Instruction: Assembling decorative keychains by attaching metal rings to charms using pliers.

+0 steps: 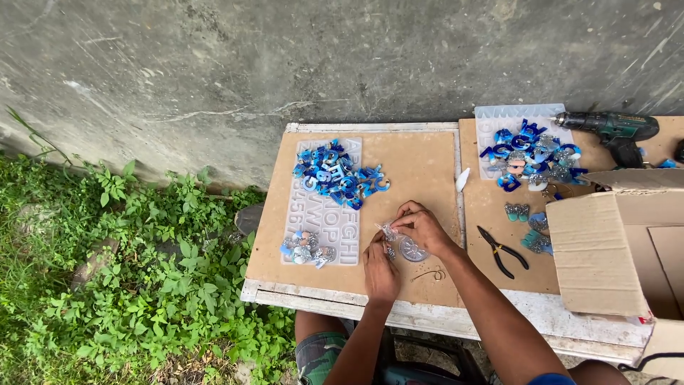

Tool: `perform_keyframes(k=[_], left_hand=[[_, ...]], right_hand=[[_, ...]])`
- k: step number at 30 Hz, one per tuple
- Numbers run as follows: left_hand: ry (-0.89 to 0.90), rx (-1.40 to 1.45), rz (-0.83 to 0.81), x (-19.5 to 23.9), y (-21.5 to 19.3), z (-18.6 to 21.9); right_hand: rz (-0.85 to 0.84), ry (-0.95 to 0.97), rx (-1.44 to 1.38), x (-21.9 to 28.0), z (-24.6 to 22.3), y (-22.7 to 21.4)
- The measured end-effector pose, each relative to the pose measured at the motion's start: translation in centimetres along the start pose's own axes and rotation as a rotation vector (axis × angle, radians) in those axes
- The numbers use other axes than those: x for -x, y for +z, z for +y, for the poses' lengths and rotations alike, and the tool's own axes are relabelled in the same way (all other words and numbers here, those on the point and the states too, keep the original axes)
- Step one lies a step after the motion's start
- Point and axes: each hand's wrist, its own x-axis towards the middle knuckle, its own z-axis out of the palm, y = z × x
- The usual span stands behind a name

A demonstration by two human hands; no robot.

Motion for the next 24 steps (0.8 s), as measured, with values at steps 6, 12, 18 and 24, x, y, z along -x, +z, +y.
perform_keyframes(k=[6, 12, 18, 24], left_hand=[[0.005, -0.001, -0.006, 0.3, 0.7, -0.7], [-0.007, 0.026, 0.001, 0.1, 0.0, 0.1], [-0.014, 0.032, 0.007, 0.0, -0.4, 0.5], [-0.020, 0.046, 0.005, 0.2, -0.6, 0.6]], right_hand=[[0.008, 0.036, -0.149, -0.2, -0.1, -0.5], [0.119, 0.156, -0.327, 0.1, -3.3, -1.3], [0.233, 0.236, -0.593, 0.3, -4.3, -1.7], [0.363, 0.295, -0.940, 0.9, -5.0, -3.2]])
